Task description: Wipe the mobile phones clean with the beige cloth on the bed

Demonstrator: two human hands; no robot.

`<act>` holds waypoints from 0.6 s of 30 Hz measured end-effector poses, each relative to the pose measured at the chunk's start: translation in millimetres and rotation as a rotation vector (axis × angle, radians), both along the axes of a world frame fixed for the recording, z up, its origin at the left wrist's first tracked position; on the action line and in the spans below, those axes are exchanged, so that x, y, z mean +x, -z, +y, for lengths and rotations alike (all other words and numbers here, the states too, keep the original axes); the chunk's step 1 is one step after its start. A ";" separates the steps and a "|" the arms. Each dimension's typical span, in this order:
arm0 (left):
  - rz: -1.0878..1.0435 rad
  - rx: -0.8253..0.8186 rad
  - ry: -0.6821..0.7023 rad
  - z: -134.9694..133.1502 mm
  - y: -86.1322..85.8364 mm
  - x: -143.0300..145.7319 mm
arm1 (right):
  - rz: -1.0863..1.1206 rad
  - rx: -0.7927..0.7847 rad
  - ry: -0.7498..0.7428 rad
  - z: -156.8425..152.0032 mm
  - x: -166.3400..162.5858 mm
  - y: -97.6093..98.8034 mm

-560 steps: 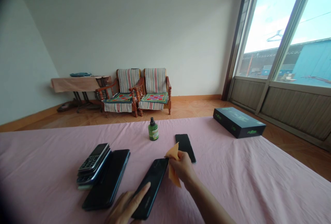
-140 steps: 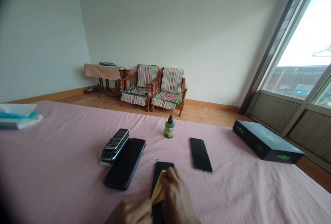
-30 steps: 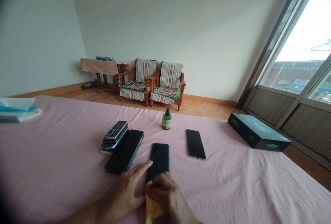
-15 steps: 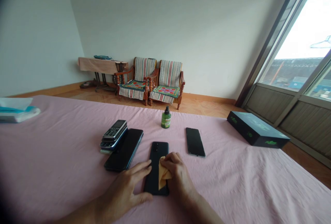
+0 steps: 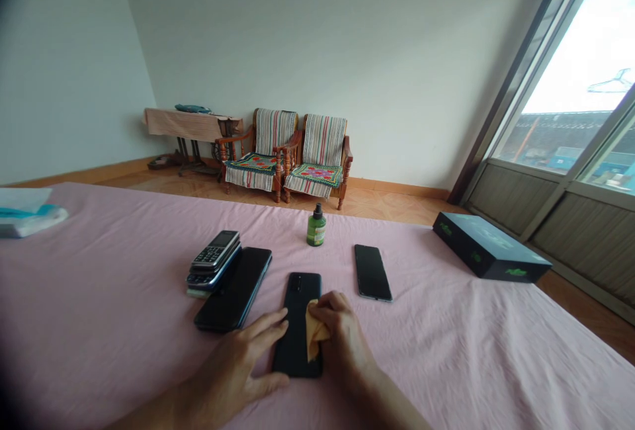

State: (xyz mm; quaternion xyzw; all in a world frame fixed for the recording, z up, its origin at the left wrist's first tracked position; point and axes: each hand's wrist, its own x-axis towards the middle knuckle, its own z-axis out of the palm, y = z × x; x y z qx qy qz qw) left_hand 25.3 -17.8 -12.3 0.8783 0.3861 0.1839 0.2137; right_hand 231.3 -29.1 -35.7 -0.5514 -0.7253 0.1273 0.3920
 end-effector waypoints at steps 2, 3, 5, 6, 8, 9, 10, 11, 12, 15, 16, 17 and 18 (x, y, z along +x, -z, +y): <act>0.018 -0.008 -0.002 0.5 -0.9 0.7 | -0.059 0.029 0.031 26.9 2.1 -2.2; 0.030 -0.013 -0.001 0.7 -1.8 1.2 | -0.069 0.032 0.029 39.3 3.4 -2.7; 0.048 -0.019 0.001 1.2 -3.7 1.9 | -0.080 0.039 0.039 60.1 5.7 -2.7; 0.051 -0.019 0.002 1.4 -4.5 2.0 | -0.080 0.039 0.043 67.8 6.6 -2.5; 0.044 -0.018 0.003 1.6 -4.9 1.9 | -0.078 0.039 0.055 76.5 7.5 -2.1; 0.035 -0.015 0.003 1.7 -4.5 1.6 | -0.076 0.039 0.060 77.3 7.5 -1.8; 0.027 -0.014 0.002 1.7 -3.8 1.2 | -0.072 0.039 0.063 75.6 7.3 -1.6; 0.020 -0.013 0.003 1.6 -2.7 0.8 | -0.068 0.038 0.064 71.4 6.7 -1.4; 0.015 -0.012 0.002 1.6 -1.6 0.5 | -0.064 0.038 0.063 64.9 5.9 -1.2; 0.003 -0.013 0.002 1.6 1.4 -0.2 | -0.050 0.029 0.051 33.8 2.1 -0.7; -0.006 -0.010 0.002 1.7 1.8 -0.2 | -0.037 0.022 0.046 20.8 0.6 -0.3; -0.015 -0.007 0.002 1.8 1.9 -0.1 | 0.008 -0.004 0.016 7.5 -0.8 0.5; -0.021 -0.005 0.004 1.9 1.6 0.1 | 0.049 -0.025 -0.013 -5.7 -2.1 1.7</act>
